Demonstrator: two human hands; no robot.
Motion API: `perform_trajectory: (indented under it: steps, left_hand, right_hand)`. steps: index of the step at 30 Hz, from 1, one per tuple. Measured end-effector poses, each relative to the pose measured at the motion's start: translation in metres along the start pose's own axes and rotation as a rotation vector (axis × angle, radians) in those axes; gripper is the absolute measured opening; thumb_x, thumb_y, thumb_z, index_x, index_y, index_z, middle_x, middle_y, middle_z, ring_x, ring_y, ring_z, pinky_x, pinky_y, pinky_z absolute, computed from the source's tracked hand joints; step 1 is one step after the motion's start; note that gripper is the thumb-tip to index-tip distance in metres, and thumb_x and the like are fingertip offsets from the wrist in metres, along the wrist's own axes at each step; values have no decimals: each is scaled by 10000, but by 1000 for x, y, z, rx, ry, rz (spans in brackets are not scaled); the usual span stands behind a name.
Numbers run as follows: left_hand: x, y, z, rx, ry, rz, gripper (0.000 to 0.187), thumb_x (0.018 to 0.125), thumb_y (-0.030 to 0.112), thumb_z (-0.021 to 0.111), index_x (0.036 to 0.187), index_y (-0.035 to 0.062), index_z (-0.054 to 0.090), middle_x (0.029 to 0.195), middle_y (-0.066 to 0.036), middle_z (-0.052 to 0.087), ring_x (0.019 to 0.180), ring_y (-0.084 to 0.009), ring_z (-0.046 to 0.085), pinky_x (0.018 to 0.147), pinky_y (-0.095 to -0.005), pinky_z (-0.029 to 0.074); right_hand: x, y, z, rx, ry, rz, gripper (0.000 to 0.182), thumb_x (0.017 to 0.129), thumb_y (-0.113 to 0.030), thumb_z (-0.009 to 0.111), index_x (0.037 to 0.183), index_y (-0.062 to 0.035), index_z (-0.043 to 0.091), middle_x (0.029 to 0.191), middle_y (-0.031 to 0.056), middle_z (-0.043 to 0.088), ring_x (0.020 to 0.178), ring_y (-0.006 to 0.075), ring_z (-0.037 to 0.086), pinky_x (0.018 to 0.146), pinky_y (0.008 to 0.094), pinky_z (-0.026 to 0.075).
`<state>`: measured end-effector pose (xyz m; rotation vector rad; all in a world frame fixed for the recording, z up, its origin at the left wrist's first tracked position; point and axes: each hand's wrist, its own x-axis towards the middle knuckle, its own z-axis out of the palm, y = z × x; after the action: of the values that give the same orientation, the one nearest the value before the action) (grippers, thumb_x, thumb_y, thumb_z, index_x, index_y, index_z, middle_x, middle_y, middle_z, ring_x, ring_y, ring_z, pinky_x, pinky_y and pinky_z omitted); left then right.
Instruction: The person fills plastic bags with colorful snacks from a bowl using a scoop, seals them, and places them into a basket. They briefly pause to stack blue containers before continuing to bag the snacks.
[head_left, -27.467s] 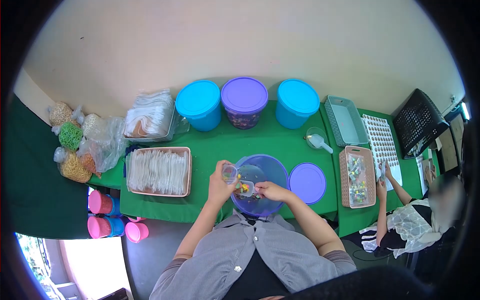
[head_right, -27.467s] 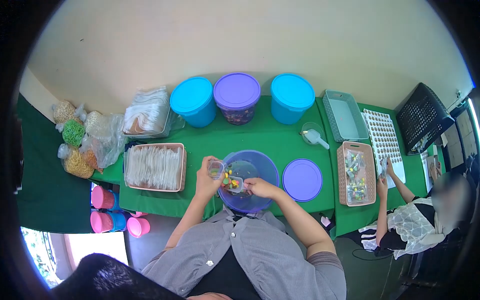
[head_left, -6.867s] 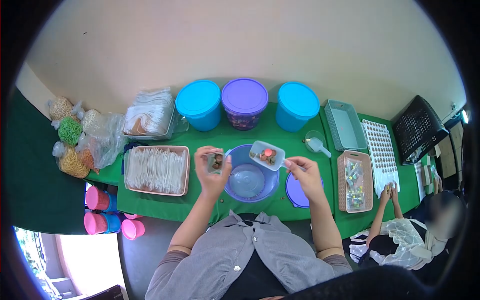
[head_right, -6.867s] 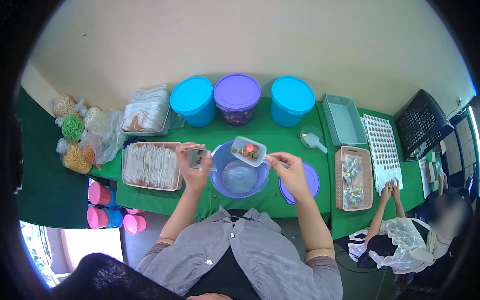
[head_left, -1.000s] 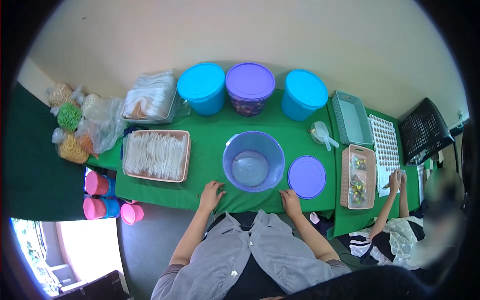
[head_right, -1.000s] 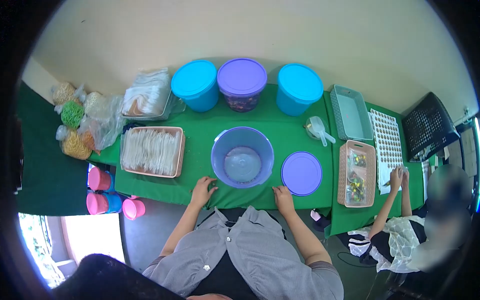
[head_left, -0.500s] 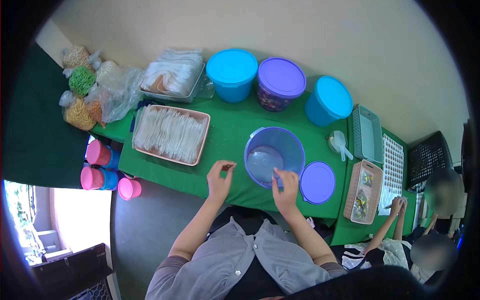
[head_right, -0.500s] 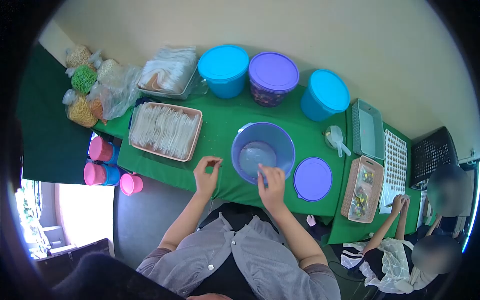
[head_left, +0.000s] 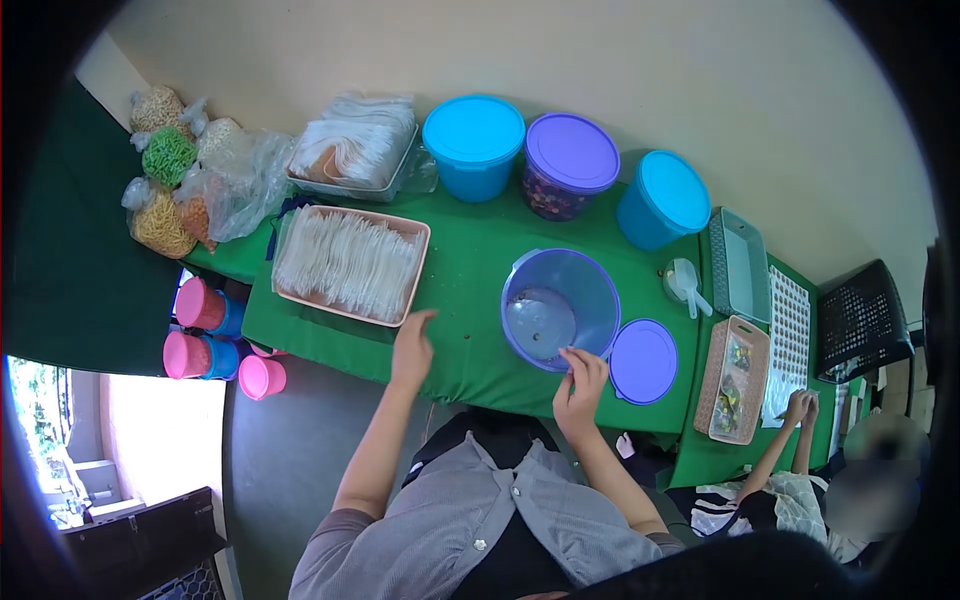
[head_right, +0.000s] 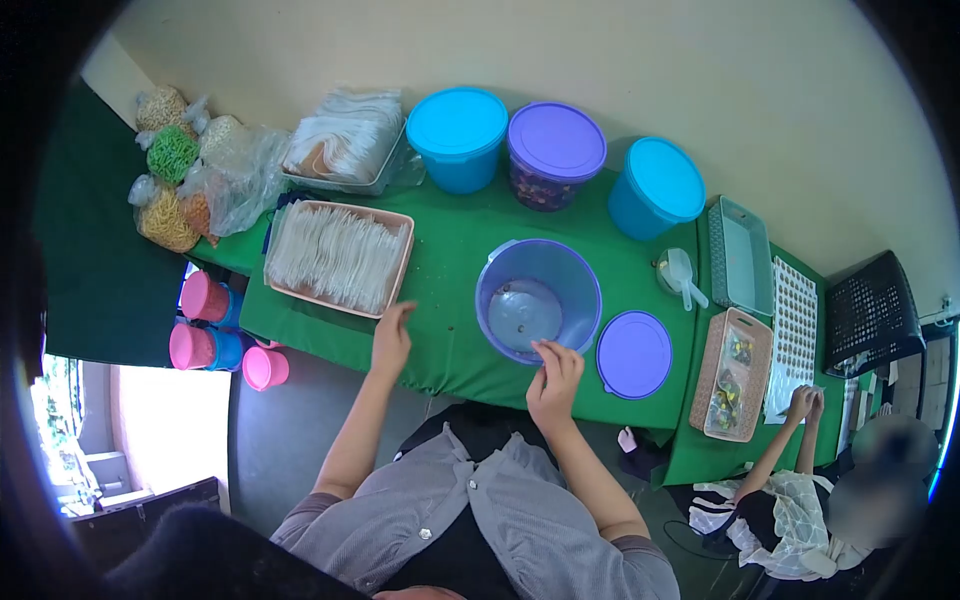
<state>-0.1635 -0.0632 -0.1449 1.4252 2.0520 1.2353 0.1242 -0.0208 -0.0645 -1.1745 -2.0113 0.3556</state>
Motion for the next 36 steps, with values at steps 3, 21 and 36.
perform_trajectory:
  steps: [3, 21, 36]
  left_hand:
    - [-37, -56, -5, 255, -152, -11, 237, 868, 9, 550, 1094, 20, 619, 1031, -167, 612, 960, -328, 598, 861, -414, 476]
    - [-74, -57, 2, 233, 13, 110, 99, 821, 81, 676, 881, 16, 630, 869, -129, 608, 840, -306, 585, 780, -390, 472]
    - [36, 118, -11, -50, 146, 360, 137, 780, 28, 698, 903, 55, 645, 969, -95, 625, 956, -283, 583, 812, -385, 458]
  right_hand:
    - [-6, -12, -1, -100, 45, -44, 383, 716, 82, 555, 1052, -69, 657, 1090, 96, 603, 980, 278, 516, 886, 387, 382]
    - [-24, 7, 191, -123, -484, -289, 350, 865, -81, 515, 1190, 38, 563, 1242, 160, 538, 1166, 320, 510, 988, 406, 451]
    - [17, -37, 37, 368, -229, -330, 325, 757, 66, 618, 1074, -6, 615, 1007, 132, 599, 953, 293, 591, 829, 371, 494]
